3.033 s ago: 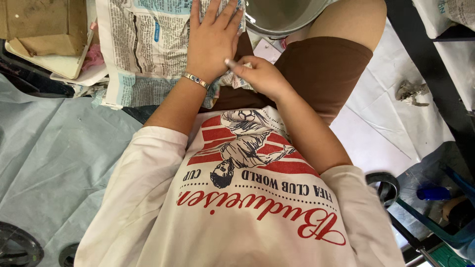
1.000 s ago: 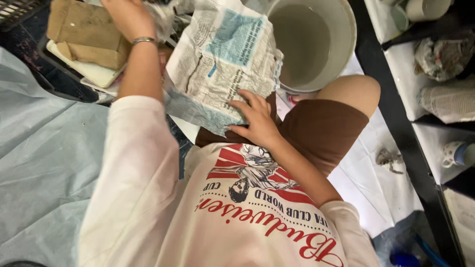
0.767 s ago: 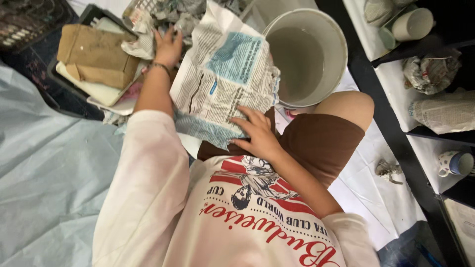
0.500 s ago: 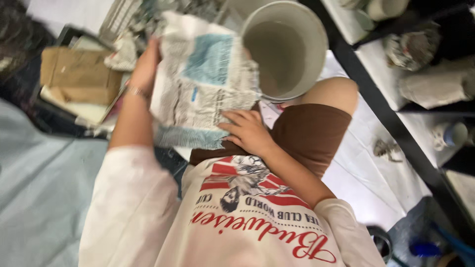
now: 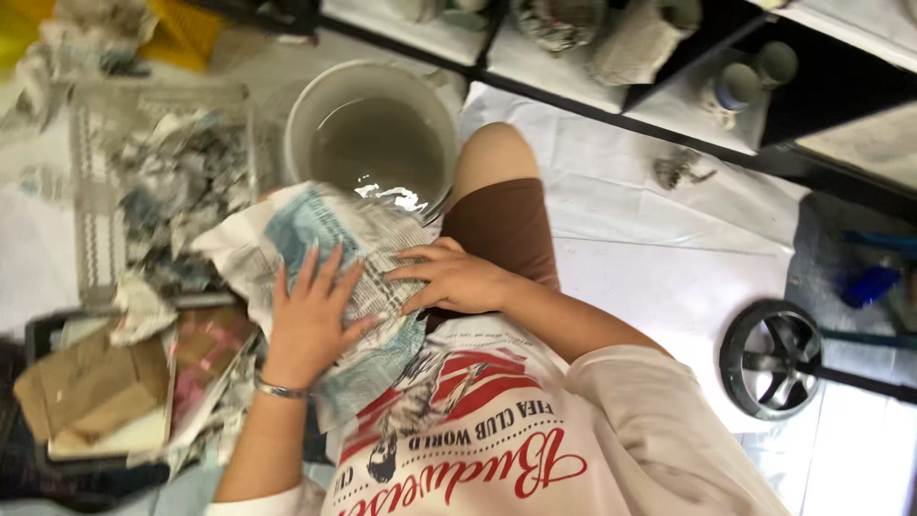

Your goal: The person sits on the floor and wraps ceramic items, including a rectangular tray and a mug, using newspaper. They fold the paper around each item and place the wrapped objects onto a nearby shelf.

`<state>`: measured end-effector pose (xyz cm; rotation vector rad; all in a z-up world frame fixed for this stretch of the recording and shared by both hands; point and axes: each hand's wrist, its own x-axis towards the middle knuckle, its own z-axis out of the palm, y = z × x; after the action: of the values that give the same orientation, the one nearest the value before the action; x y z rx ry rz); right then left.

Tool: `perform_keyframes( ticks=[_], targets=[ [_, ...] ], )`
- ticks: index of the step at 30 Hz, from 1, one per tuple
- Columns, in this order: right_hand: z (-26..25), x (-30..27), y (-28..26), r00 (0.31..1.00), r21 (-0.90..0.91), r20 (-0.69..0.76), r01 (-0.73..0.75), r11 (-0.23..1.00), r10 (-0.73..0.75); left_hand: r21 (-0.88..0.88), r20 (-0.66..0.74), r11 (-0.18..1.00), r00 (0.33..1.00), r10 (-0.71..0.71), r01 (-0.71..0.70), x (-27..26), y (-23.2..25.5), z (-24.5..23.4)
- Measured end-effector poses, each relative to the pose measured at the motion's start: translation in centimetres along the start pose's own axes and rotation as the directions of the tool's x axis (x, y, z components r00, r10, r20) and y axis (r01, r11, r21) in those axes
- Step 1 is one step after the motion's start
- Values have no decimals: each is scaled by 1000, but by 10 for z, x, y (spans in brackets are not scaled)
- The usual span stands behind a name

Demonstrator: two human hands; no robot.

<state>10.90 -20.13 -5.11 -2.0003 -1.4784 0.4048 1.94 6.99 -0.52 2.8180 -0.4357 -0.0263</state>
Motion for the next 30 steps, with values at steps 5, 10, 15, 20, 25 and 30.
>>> perform_keyframes(
  ticks=[5, 10, 15, 20, 25, 30],
  targets=[
    [-48, -79, 82, 952, -152, -247, -222, 963, 181, -6, -21, 996, 996, -87, 87, -5, 2, 41],
    [-163, -238, 172, 284, -111, -946, -740, 663, 158, -65, -53, 986, 986, -159, 156, -16, -3, 54],
    [-294, -356, 220, 1, 12, -998, -979, 203, 64, -112, -132, 970, 964, -232, 218, -21, -9, 74],
    [-341, -408, 247, -88, 78, -918, -996, -42, 386, 31, -61, 971, 971, -233, 235, -27, -26, 94],
    [-361, -417, 278, -347, 213, -720, -935, -284, 601, 98, -12, 955, 960, -281, 280, -22, -27, 101],
    [-361, -433, 283, -67, -26, -863, -984, -177, 500, -29, -112, 974, 968, -225, 223, -17, -19, 86]
  ],
)
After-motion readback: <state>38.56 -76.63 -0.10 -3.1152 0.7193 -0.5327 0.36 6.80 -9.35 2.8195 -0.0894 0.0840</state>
